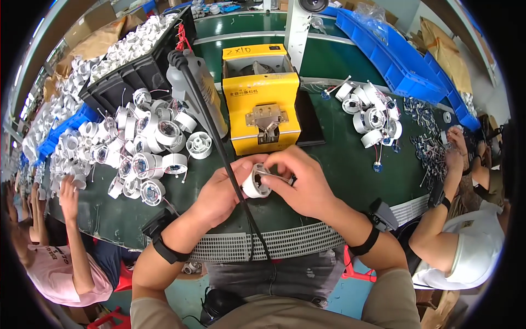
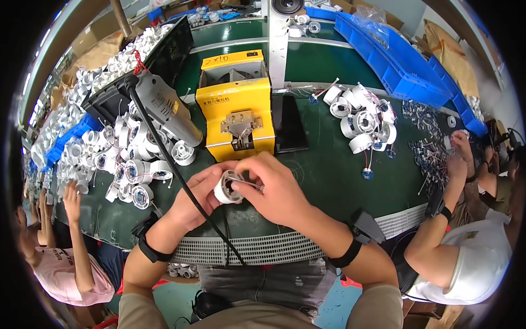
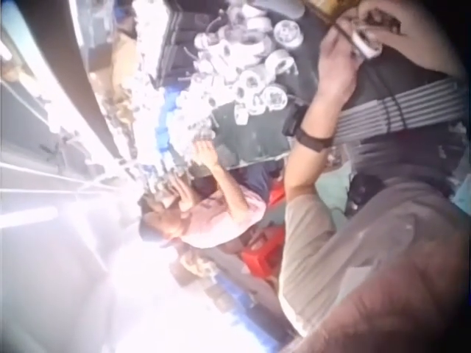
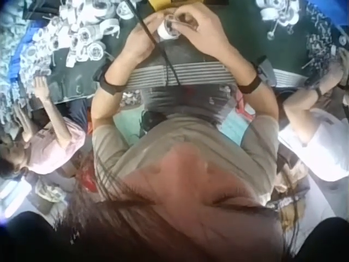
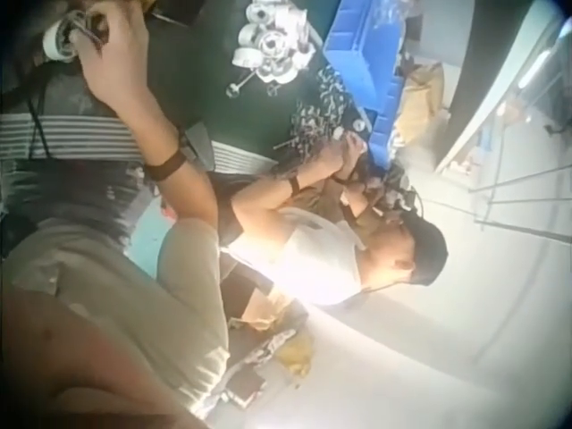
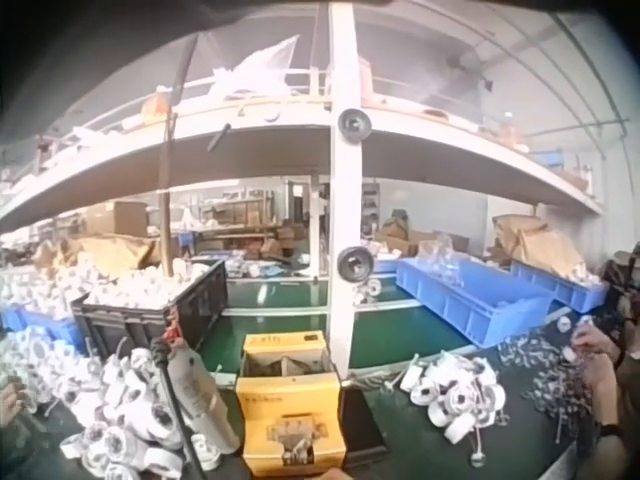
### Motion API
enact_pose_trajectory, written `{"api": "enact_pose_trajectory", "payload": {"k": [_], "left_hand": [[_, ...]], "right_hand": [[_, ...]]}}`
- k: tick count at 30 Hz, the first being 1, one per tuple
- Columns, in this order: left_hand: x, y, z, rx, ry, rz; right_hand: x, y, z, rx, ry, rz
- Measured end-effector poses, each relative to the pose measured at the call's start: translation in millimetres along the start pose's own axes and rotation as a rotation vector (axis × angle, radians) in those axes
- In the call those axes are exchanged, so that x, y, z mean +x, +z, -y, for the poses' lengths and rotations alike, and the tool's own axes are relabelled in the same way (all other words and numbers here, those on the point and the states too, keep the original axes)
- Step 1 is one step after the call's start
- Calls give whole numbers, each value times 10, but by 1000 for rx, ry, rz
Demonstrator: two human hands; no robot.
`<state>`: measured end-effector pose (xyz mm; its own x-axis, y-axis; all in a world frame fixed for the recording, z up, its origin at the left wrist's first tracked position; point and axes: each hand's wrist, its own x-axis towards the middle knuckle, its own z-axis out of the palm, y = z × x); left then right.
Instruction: Assembling components of LED light fixtures using an electric screwdriver on a factory assembly line.
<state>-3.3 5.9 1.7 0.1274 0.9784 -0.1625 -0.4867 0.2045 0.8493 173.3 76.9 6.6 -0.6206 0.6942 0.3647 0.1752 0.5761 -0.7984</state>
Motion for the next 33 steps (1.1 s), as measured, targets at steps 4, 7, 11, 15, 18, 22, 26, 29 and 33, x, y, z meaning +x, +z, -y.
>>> {"api": "enact_pose_trajectory", "payload": {"k": [4,7,11,15,18,22,26,29,33], "left_hand": [[-5,-50,-11,-24,60,-76],[-14,-58,19,-47,126,-77],[-39,-42,24,79,218,-71],[-56,4,10,-29,208,32],[-61,17,4,-68,186,83],[-59,86,8,-59,176,80],[-54,102,24,-47,198,155],[-46,108,88,-97,244,208],[-23,10,114,198,236,170]], "right_hand": [[74,-100,-3,-178,-279,-185],[53,-180,24,-364,-475,-177],[9,-176,141,215,99,81],[14,-1,1,619,53,52],[0,-5,52,581,156,70],[-28,46,7,404,202,-47],[-40,50,-41,34,-114,-136],[-19,97,-76,57,-96,-211],[15,110,-80,401,89,-72]]}}
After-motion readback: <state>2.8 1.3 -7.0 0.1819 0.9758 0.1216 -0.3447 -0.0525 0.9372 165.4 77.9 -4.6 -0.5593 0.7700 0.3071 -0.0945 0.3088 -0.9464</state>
